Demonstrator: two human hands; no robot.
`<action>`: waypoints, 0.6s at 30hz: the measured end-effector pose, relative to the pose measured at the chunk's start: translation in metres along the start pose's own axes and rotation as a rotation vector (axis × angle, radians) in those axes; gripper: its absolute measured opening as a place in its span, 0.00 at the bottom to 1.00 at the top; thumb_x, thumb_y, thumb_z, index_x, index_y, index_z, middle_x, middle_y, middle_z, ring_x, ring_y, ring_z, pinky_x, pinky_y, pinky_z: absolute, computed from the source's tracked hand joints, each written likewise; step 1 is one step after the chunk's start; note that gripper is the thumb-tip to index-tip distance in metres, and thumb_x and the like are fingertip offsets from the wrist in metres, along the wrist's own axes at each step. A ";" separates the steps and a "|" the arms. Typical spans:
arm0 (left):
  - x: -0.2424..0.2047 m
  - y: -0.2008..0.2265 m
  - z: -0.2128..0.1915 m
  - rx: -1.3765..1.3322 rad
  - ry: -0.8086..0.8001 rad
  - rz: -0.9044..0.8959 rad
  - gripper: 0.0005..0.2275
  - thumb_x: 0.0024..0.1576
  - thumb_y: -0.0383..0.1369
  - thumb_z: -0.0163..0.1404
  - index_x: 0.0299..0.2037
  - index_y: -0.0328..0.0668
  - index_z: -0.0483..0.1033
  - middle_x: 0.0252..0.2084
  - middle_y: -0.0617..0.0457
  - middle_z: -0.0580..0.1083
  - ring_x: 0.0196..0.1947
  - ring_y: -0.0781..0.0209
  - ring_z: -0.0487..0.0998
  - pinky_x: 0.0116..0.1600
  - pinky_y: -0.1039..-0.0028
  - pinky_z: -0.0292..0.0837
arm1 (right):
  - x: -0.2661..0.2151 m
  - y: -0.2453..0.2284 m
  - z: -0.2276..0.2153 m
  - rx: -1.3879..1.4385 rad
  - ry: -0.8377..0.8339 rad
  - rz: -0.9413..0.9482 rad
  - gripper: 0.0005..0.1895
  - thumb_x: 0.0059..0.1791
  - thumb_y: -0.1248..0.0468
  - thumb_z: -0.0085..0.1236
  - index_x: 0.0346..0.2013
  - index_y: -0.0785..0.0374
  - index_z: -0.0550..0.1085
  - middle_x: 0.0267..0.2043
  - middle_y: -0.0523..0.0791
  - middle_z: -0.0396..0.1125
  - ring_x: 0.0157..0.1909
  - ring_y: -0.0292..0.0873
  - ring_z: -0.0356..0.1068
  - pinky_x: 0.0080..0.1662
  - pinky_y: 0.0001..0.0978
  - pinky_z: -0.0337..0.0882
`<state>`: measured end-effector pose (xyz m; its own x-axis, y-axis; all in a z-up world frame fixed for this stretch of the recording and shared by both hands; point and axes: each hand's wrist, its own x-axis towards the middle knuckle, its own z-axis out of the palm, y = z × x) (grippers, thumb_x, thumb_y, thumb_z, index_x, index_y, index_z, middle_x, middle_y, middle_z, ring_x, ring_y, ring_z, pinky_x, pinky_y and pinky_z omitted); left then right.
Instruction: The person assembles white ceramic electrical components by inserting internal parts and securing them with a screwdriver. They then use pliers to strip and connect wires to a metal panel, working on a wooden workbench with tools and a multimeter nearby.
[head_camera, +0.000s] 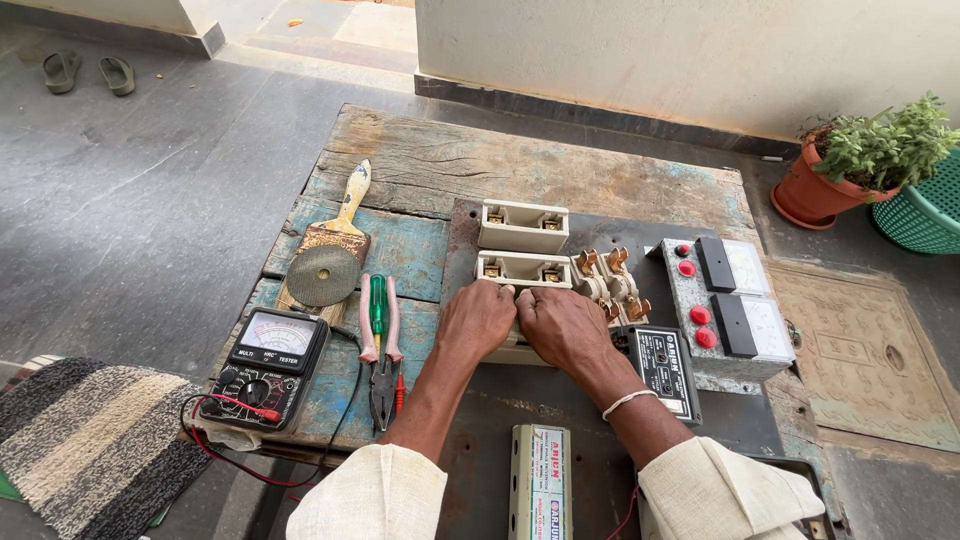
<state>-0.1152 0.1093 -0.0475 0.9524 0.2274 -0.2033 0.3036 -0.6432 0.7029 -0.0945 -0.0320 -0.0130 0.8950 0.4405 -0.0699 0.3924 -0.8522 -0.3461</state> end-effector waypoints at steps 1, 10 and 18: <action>-0.003 0.002 0.000 -0.003 -0.003 0.001 0.20 0.63 0.42 0.42 0.35 0.33 0.82 0.34 0.33 0.79 0.36 0.36 0.82 0.47 0.47 0.75 | -0.005 -0.001 0.000 -0.003 -0.001 0.003 0.24 0.54 0.51 0.37 0.29 0.63 0.77 0.29 0.56 0.73 0.35 0.62 0.73 0.43 0.56 0.72; -0.010 0.007 -0.006 0.061 0.059 0.058 0.21 0.64 0.43 0.42 0.34 0.34 0.83 0.33 0.33 0.79 0.36 0.36 0.82 0.45 0.49 0.77 | -0.003 0.002 0.002 0.099 0.102 0.049 0.24 0.54 0.49 0.41 0.31 0.65 0.76 0.34 0.55 0.73 0.39 0.61 0.72 0.46 0.55 0.70; -0.016 0.007 -0.007 0.089 0.121 0.144 0.19 0.64 0.43 0.41 0.36 0.36 0.81 0.35 0.35 0.79 0.37 0.36 0.82 0.46 0.48 0.76 | 0.001 0.029 -0.040 -0.081 0.247 0.082 0.20 0.52 0.50 0.49 0.36 0.62 0.79 0.32 0.49 0.75 0.33 0.50 0.75 0.42 0.48 0.70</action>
<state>-0.1280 0.1064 -0.0344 0.9774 0.2109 -0.0179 0.1709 -0.7366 0.6544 -0.0738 -0.0678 0.0141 0.9453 0.2949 0.1395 0.3229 -0.9065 -0.2721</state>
